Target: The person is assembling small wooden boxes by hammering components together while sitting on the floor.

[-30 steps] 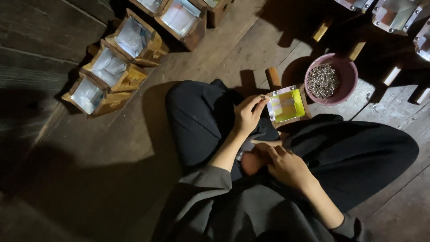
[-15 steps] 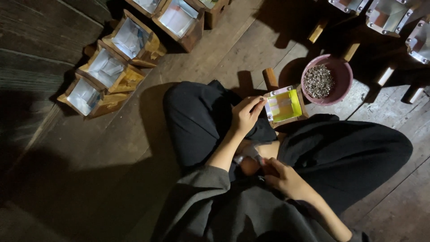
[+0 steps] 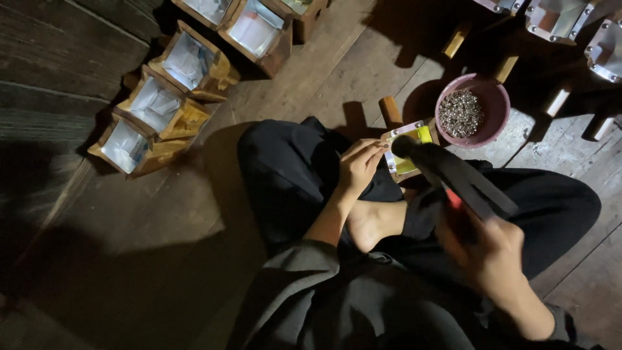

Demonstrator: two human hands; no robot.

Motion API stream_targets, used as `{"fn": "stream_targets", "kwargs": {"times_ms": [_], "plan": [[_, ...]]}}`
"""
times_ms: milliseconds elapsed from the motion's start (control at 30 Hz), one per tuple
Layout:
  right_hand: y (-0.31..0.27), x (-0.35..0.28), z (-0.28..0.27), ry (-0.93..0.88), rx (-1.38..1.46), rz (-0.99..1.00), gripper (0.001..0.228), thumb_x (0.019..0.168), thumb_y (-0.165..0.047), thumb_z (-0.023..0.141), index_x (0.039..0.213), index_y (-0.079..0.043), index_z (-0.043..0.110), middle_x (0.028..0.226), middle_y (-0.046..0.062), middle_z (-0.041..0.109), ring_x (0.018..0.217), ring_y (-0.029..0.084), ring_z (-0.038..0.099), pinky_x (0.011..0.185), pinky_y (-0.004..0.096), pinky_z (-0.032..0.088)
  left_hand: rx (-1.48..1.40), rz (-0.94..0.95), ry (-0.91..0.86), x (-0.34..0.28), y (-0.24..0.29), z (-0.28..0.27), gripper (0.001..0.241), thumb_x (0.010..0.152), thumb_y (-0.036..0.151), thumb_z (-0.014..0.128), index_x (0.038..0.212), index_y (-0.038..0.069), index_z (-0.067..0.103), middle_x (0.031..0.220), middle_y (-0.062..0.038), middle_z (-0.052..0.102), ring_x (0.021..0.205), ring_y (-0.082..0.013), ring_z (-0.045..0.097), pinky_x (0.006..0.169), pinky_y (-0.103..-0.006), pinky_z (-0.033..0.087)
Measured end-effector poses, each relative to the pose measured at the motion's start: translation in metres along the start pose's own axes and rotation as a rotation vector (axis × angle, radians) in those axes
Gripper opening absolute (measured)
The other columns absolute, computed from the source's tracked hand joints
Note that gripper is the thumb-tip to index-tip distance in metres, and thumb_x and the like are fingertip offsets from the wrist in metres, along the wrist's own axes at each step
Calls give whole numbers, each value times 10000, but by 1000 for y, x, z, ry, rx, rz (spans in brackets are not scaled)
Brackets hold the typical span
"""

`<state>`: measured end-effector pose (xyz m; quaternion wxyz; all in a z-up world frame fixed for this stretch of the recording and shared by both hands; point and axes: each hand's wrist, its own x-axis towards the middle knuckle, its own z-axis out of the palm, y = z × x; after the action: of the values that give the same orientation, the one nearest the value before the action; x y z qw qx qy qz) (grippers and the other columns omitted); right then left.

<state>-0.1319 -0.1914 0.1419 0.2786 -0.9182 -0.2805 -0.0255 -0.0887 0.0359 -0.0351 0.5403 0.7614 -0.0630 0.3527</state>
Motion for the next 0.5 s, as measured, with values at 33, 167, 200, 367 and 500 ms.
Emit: {"fn": "stream_targets", "kwargs": {"times_ms": [33,167,200,367,500], "plan": [[-2,12,12,4,-1,-1,280,883,-68,806,1115,42,695,725,131,596,519,207,530,530,354,438,-1,4,0,-3,-6,4,45,962,0,707,982,-33,730,979,-109,726,890,-220,723,872,-323,610],[-4,33,47,-69,94,151,596,762,-13,740,1352,12,657,872,287,711,740,487,707,611,538,564,47,27,118,-5,-3,6,19,911,10,762,925,22,765,900,-79,762,807,-260,751,710,-334,623],[0,34,52,-55,65,144,577,799,-3,713,1373,-2,655,850,276,713,714,475,708,603,523,568,67,14,107,-1,2,3,30,918,23,759,943,35,771,901,-56,763,796,-237,748,720,-325,628],[-19,29,16,86,21,61,539,822,-63,786,1351,0,704,797,239,675,653,425,680,545,457,514,22,27,144,-6,-12,11,46,920,40,759,957,52,785,942,-45,773,851,-221,760,760,-295,616],[9,-7,26,108,-49,19,629,732,-172,838,1330,-19,721,939,230,734,730,429,706,630,461,554,42,12,122,-8,-11,12,53,908,46,774,954,61,792,924,-38,771,840,-208,762,765,-289,619]]}}
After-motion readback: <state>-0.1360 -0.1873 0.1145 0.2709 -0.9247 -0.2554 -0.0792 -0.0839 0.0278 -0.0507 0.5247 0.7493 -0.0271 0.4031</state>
